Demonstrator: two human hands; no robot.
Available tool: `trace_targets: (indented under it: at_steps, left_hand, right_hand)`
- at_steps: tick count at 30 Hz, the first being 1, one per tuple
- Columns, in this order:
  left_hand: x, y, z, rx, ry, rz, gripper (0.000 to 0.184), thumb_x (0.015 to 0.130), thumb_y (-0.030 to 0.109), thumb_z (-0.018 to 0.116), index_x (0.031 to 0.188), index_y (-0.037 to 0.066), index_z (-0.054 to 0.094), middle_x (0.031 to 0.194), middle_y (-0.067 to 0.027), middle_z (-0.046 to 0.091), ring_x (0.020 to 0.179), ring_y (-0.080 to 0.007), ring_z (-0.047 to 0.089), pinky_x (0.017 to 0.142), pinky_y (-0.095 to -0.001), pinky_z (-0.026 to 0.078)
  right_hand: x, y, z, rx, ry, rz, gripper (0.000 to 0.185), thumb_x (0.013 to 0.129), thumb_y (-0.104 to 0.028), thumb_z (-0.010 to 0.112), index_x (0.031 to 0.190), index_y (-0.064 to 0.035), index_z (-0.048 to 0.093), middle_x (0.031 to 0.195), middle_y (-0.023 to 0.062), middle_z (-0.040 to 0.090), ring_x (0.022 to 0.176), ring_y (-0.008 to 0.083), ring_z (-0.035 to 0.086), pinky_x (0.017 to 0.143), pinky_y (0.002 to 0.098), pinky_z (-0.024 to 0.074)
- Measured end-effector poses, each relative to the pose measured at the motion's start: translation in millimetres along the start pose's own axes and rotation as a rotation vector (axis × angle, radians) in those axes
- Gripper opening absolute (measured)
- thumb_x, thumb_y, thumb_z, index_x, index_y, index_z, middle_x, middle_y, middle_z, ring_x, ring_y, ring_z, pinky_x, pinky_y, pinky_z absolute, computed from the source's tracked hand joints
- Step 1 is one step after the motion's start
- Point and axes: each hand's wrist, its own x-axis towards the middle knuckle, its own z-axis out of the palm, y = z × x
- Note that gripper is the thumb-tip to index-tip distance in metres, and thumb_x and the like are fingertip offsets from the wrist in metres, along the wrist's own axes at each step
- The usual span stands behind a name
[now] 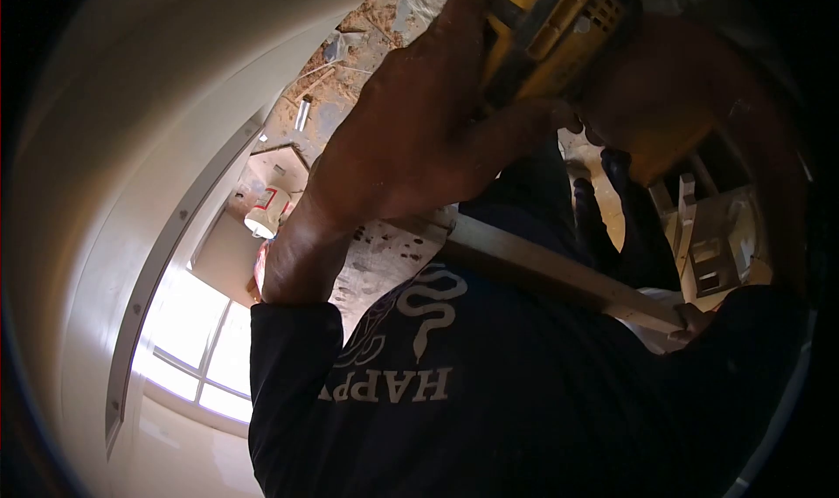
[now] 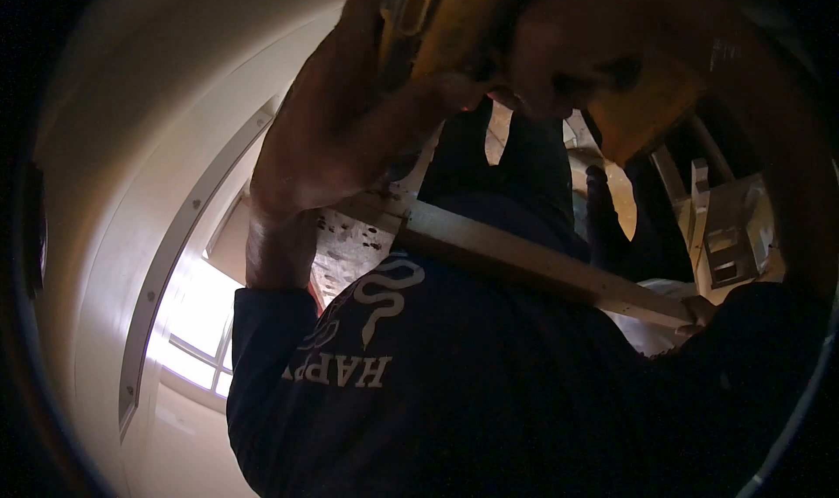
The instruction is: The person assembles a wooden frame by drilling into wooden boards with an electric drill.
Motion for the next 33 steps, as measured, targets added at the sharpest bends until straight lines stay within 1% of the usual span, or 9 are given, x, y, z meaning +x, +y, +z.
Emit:
trace_targets:
  at_steps: [8, 11, 14, 15, 19, 25, 29, 32, 33]
  left_hand:
    - [8.2, 1.2, 5.1, 0.035, -0.002, -0.020, 0.087, 0.087, 0.041, 0.069, 0.145, -0.006, 0.024, 0.110, -0.0260, 0.064, 0.091, -0.0299, 0.069, 0.079, -0.0387, 0.057]
    - [3.7, 8.0, 2.0, 0.041, -0.004, -0.071, 0.086, 0.089, 0.042, 0.068, 0.145, -0.006, 0.023, 0.109, -0.0261, 0.064, 0.090, -0.0295, 0.069, 0.078, -0.0384, 0.058]
    - [1.9, 16.4, 0.5, 0.048, -0.013, -0.119, 0.085, 0.090, 0.042, 0.067, 0.145, -0.006, 0.023, 0.108, -0.0261, 0.064, 0.089, -0.0292, 0.070, 0.077, -0.0381, 0.058]
    - [1.5, 19.0, -0.2, 0.051, -0.016, -0.132, 0.085, 0.090, 0.042, 0.066, 0.145, -0.006, 0.023, 0.108, -0.0262, 0.064, 0.088, -0.0290, 0.070, 0.077, -0.0380, 0.058]
    - [0.0, 30.1, -1.4, 0.072, -0.019, -0.181, 0.084, 0.092, 0.042, 0.064, 0.145, -0.007, 0.022, 0.107, -0.0263, 0.064, 0.087, -0.0285, 0.070, 0.076, -0.0376, 0.058]
    - [-6.4, 56.7, 5.2, 0.173, -0.038, -0.296, 0.082, 0.094, 0.043, 0.062, 0.144, -0.007, 0.021, 0.106, -0.0265, 0.064, 0.084, -0.0278, 0.071, 0.075, -0.0370, 0.059]
    - [-1.7, 40.6, -4.3, 0.007, -0.064, -0.251, 0.075, 0.095, 0.041, 0.061, 0.139, -0.008, 0.027, 0.101, -0.0240, 0.066, 0.082, -0.0271, 0.071, 0.073, -0.0370, 0.058]
    - [-2.2, 24.9, -1.9, -0.007, -0.059, -0.188, 0.071, 0.095, 0.041, 0.062, 0.136, -0.007, 0.031, 0.100, -0.0239, 0.066, 0.082, -0.0284, 0.070, 0.073, -0.0379, 0.058]
    - [-2.1, 23.1, -3.7, -0.023, -0.074, -0.151, 0.070, 0.095, 0.041, 0.062, 0.135, -0.007, 0.031, 0.100, -0.0239, 0.066, 0.083, -0.0290, 0.070, 0.074, -0.0384, 0.058]
  right_hand:
    - [-1.7, -1.1, -5.8, -0.149, 0.019, 0.059, 0.031, 0.057, -0.020, 0.081, 0.084, -0.0070, 0.074, 0.068, 0.0014, 0.069, 0.059, 0.0125, 0.066, 0.058, 0.0289, 0.0525]
    - [-2.9, -6.5, -6.2, -0.239, 0.078, 0.122, 0.025, 0.059, -0.024, 0.080, 0.080, -0.0112, 0.074, 0.067, -0.0006, 0.069, 0.058, 0.0105, 0.065, 0.056, 0.0278, 0.0521]
    - [8.3, 48.3, -0.5, -0.707, 0.245, -0.571, 0.020, 0.059, -0.024, 0.079, 0.076, -0.0148, 0.075, 0.069, -0.0010, 0.070, 0.060, 0.0119, 0.067, 0.058, 0.0287, 0.0532]
    - [10.3, 51.4, 1.2, -0.702, 0.247, -0.567, 0.020, 0.059, -0.024, 0.079, 0.076, -0.0149, 0.075, 0.069, -0.0010, 0.070, 0.061, 0.0120, 0.067, 0.058, 0.0288, 0.0532]
    - [13.2, 48.4, -0.5, -0.510, 0.224, -0.376, 0.019, 0.059, -0.024, 0.079, 0.075, -0.0156, 0.075, 0.070, -0.0010, 0.070, 0.061, 0.0124, 0.067, 0.059, 0.0289, 0.0533]
    - [5.7, 38.5, 3.3, -0.381, 0.226, -0.266, 0.018, 0.059, -0.024, 0.078, 0.075, -0.0166, 0.075, 0.071, -0.0009, 0.071, 0.063, 0.0130, 0.068, 0.059, 0.0290, 0.0535]
    - [-1.0, 32.8, 1.5, -0.203, 0.226, -0.149, 0.017, 0.058, -0.023, 0.078, 0.074, -0.0173, 0.075, 0.071, -0.0009, 0.071, 0.063, 0.0133, 0.068, 0.060, 0.0291, 0.0536]
    - [0.5, 39.8, 5.4, -0.237, 0.269, -0.203, 0.016, 0.058, -0.023, 0.077, 0.074, -0.0178, 0.075, 0.072, -0.0009, 0.071, 0.064, 0.0136, 0.068, 0.060, 0.0292, 0.0537]
    - [4.8, 50.2, 4.5, -0.320, 0.275, -0.296, 0.017, 0.059, -0.023, 0.077, 0.074, -0.0173, 0.075, 0.073, -0.0006, 0.071, 0.065, 0.0139, 0.068, 0.061, 0.0292, 0.0537]
